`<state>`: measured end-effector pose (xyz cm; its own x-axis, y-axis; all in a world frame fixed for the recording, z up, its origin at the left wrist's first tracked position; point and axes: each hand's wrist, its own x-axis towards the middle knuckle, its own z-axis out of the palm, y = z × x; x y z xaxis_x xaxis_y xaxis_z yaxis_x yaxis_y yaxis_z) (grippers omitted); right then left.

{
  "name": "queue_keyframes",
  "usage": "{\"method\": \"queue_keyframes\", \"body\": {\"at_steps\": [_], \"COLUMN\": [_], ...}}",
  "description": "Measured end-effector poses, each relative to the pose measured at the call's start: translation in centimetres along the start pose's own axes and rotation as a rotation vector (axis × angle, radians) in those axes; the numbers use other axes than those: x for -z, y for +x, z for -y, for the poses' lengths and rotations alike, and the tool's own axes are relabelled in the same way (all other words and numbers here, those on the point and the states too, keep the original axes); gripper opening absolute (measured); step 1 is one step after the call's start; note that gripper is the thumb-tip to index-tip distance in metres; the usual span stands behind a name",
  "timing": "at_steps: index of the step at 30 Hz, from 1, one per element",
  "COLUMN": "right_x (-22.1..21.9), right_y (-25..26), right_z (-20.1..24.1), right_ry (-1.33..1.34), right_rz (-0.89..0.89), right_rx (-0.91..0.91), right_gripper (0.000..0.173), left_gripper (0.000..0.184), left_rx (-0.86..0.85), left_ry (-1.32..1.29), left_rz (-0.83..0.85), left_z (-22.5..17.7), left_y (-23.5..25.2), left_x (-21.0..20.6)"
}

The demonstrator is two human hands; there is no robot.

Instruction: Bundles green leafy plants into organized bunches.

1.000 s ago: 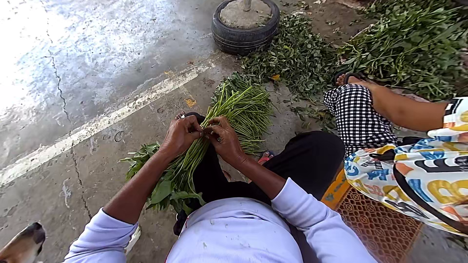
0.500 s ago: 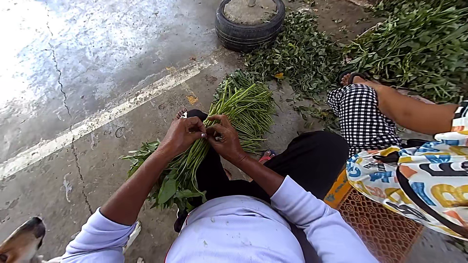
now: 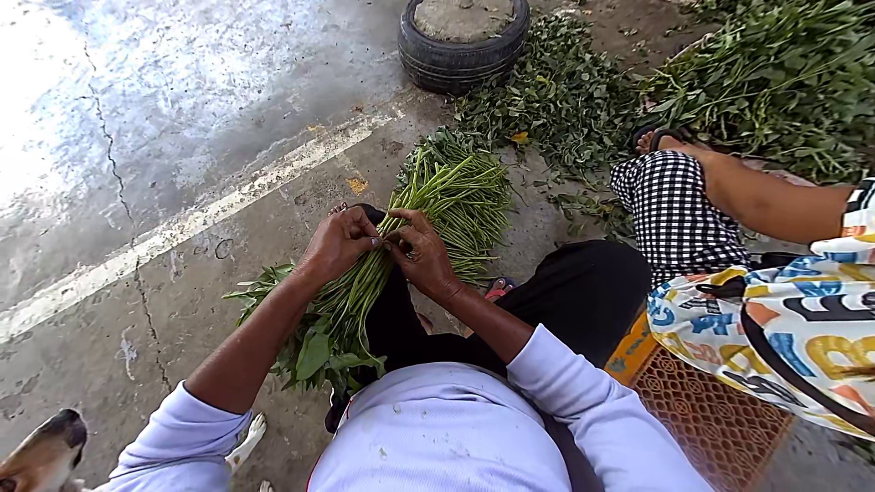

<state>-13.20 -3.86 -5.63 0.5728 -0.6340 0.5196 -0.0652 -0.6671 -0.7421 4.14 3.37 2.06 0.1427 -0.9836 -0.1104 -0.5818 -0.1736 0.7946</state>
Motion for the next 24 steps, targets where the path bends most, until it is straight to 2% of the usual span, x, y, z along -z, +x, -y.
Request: {"method": "queue_keyframes", "body": {"at_steps": [3, 5, 6, 8, 9, 12, 14, 17, 19, 21, 24], "right_x": [0.2, 0.2, 0.1, 0.2, 0.4, 1.1, 1.1, 1.0, 1.1, 1.5, 3.5], "right_y": [-0.3, -0.8, -1.0, -1.6, -2.2, -4.3, -5.2, -3.9, -2.4, -1.2, 2.1], "right_z": [0.3, 0.4, 0.3, -0.1, -0.3, -1.8, -3.0, -1.8, 0.3, 2.4, 5.5], "right_ry": [-0.027, -0.038, -0.033, 0.027, 0.057, -0.015, -0.088, -0.061, -0.007, 0.078, 0.230], "right_rz": [0.028, 0.054, 0.048, 0.024, 0.007, 0.050, 0.211, 0.400, 0.396, 0.327, 0.203], "right_rx": [0.081, 0.159, 0.194, 0.224, 0.230, 0.183, 0.018, -0.203, -0.195, -0.103, 0.115], "right_gripper": [0.005, 0.005, 0.005, 0.004, 0.006, 0.017, 0.018, 0.027, 0.031, 0.035, 0.041], "left_gripper": [0.013, 0.016, 0.016, 0.015, 0.015, 0.010, 0.029, 0.060, 0.069, 0.065, 0.048], "left_rx": [0.060, 0.224, 0.306, 0.273, 0.231, 0.214, 0.122, 0.096, 0.136, 0.146, -0.120], "left_ry": [-0.247, -0.482, -0.539, -0.592, -0.593, -0.440, -0.207, 0.222, 0.412, 0.346, -0.041], "left_rz": [-0.038, -0.127, -0.120, -0.098, -0.072, -0.083, 0.016, 0.211, 0.154, 0.041, -0.118], "left_z": [0.7, 0.2, -1.0, 0.6, 1.4, -0.2, 1.4, 0.5, -0.7, -1.4, -2.9], "left_y": [0.1, -0.2, -0.8, 0.2, 0.4, -1.2, -0.9, -1.5, -1.7, -2.0, -3.0], "left_x": [0.1, 0.0, 0.2, 0.8, 1.1, 1.8, 2.7, 2.2, 1.2, 2.0, 6.0]}}
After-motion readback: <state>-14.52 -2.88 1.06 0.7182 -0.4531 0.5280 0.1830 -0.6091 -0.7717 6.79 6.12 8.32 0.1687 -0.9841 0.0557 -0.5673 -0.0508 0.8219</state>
